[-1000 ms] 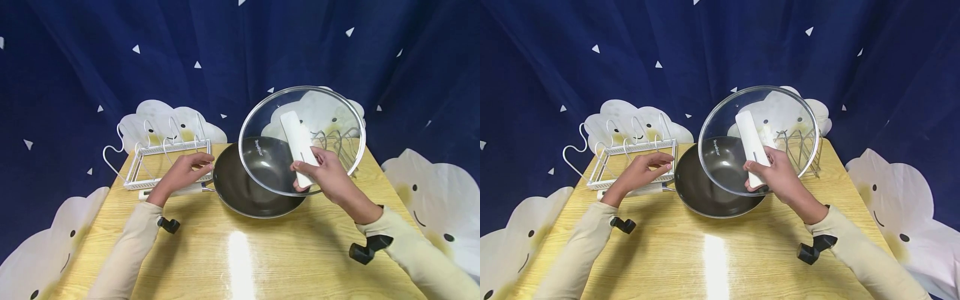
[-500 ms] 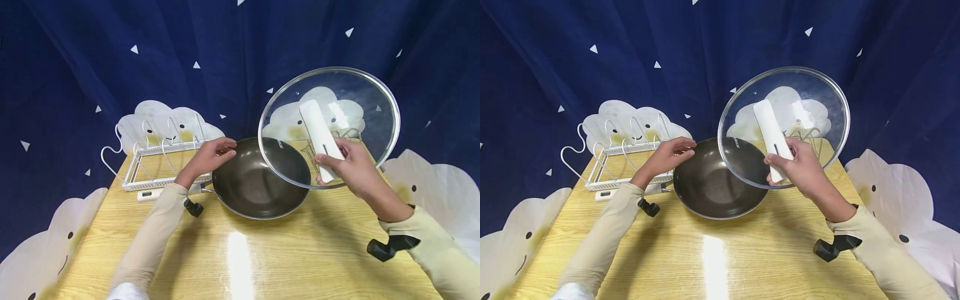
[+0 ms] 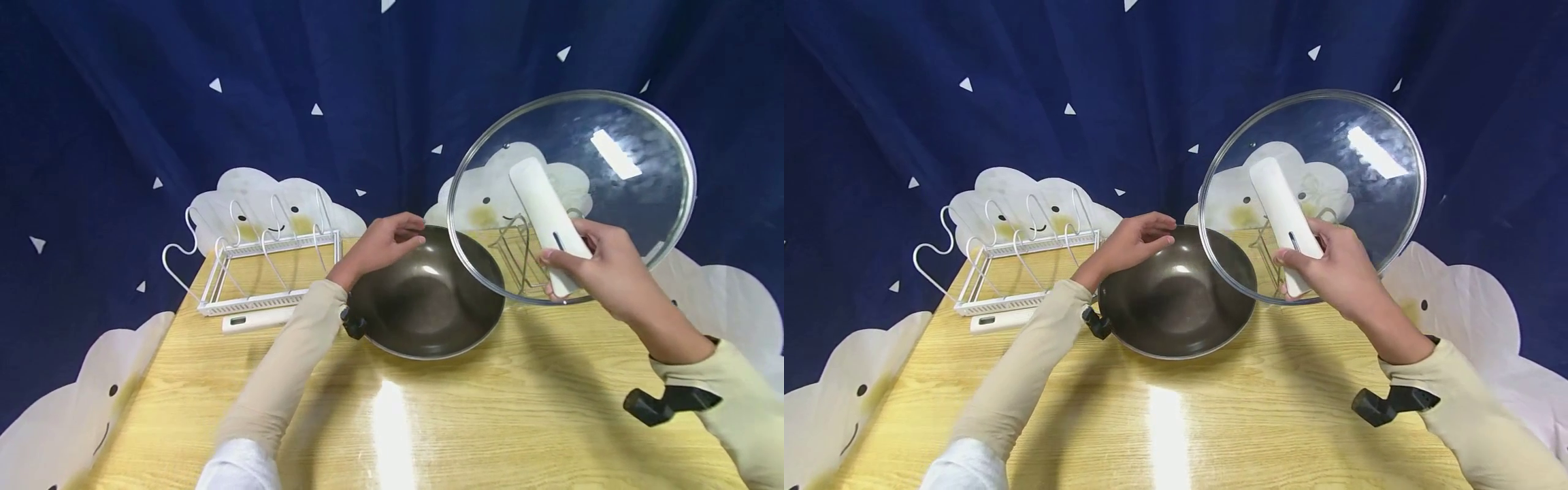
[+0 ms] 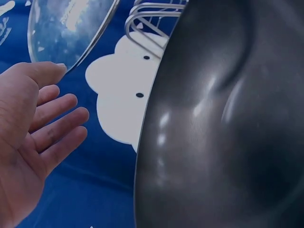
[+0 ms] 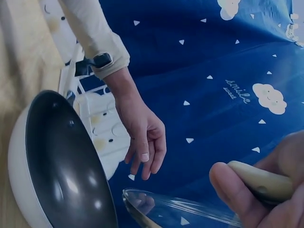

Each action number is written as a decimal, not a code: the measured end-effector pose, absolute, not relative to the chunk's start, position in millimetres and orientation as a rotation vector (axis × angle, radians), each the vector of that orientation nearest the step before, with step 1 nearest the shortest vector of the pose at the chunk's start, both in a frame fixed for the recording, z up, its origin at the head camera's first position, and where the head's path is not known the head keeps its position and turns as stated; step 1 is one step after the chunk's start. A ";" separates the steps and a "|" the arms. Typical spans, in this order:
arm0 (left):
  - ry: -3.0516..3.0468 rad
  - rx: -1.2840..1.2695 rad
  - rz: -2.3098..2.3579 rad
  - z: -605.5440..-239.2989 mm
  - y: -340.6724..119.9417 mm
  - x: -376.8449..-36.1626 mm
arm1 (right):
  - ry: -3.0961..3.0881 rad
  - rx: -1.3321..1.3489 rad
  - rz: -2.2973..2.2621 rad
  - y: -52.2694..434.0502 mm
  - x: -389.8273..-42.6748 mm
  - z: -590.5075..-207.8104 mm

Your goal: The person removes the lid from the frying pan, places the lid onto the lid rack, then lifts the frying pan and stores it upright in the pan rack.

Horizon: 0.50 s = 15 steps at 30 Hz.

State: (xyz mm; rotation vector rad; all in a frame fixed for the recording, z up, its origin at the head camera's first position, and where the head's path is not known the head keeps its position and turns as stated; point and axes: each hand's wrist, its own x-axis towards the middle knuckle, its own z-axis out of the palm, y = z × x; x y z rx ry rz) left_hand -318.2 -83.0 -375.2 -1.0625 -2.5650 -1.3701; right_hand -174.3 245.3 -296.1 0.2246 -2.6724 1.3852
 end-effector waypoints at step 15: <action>-2.610 -0.997 -1.389 -378.6 -28.1 -346.8 | -2.791 0.189 1.096 273.6 -165.7 -285.0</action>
